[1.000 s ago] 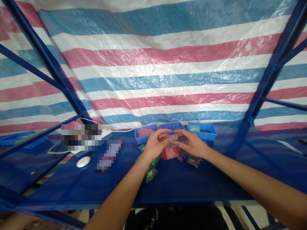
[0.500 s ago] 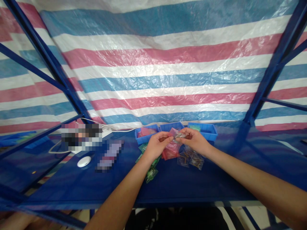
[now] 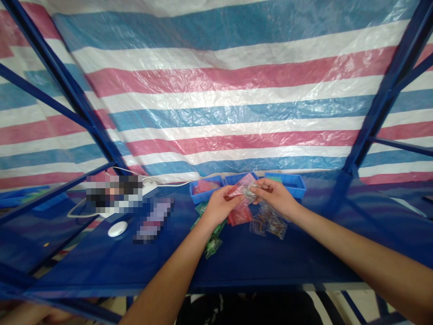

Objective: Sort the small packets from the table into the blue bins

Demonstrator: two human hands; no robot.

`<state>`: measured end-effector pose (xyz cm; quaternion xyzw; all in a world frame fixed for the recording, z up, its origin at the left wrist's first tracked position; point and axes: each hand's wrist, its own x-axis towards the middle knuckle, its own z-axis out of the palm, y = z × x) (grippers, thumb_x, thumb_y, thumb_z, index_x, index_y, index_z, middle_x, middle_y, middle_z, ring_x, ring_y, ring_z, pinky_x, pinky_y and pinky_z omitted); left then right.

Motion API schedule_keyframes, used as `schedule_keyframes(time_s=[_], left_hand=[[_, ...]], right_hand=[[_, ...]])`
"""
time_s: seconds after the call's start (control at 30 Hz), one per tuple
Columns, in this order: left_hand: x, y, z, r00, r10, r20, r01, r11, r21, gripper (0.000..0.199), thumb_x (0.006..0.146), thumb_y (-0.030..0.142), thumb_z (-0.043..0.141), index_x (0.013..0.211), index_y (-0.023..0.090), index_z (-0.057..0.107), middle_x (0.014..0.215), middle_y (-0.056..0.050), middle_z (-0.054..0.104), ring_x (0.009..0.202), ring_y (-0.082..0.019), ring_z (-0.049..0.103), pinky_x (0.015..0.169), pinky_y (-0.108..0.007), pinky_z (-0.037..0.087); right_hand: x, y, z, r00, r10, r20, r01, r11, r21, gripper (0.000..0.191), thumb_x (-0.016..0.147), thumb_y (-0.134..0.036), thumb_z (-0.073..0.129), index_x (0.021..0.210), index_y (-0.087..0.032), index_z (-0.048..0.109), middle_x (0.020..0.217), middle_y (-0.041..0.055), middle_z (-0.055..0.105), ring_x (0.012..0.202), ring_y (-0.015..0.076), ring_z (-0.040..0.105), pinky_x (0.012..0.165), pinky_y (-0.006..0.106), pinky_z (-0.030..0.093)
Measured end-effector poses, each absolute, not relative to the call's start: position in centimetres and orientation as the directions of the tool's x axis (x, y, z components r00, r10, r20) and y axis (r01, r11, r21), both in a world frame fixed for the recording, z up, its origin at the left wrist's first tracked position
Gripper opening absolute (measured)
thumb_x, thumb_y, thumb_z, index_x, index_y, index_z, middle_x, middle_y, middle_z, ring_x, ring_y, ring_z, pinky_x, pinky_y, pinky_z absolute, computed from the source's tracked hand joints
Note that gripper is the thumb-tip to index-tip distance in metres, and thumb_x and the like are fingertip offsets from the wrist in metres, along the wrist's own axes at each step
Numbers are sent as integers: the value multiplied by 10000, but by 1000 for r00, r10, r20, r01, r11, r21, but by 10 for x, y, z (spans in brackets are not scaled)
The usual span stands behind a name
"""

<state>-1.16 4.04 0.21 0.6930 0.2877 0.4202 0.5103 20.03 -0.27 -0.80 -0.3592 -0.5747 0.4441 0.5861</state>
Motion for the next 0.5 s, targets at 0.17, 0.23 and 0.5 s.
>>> schedule_keyframes(time_s=[0.17,0.23,0.5], left_hand=[[-11,41,4,390,847,362,-169,-321,932,442,773,387,832,1130,180,673,1047,-67,779,916,-214,731,859,-335,556],[-12,40,7,365,850,380,-184,-334,924,414,785,375,826,1116,182,670,1043,-64,779,918,-208,731,857,-330,559],[-8,32,11,428,814,392,-186,-345,920,384,777,358,836,1069,170,672,1020,-67,777,928,-208,731,870,-334,561]], right_hand=[[203,-2,-6,-31,934,356,-95,352,-931,399,769,-473,838,1053,-243,678,1036,37,765,943,215,718,898,365,570],[203,-3,-4,-9,930,368,-67,367,-928,438,768,-478,837,1100,-242,676,1040,47,764,962,218,718,924,373,560],[200,-7,-5,-179,898,403,9,411,-912,308,761,-497,832,891,-232,742,923,24,765,898,225,700,902,381,556]])
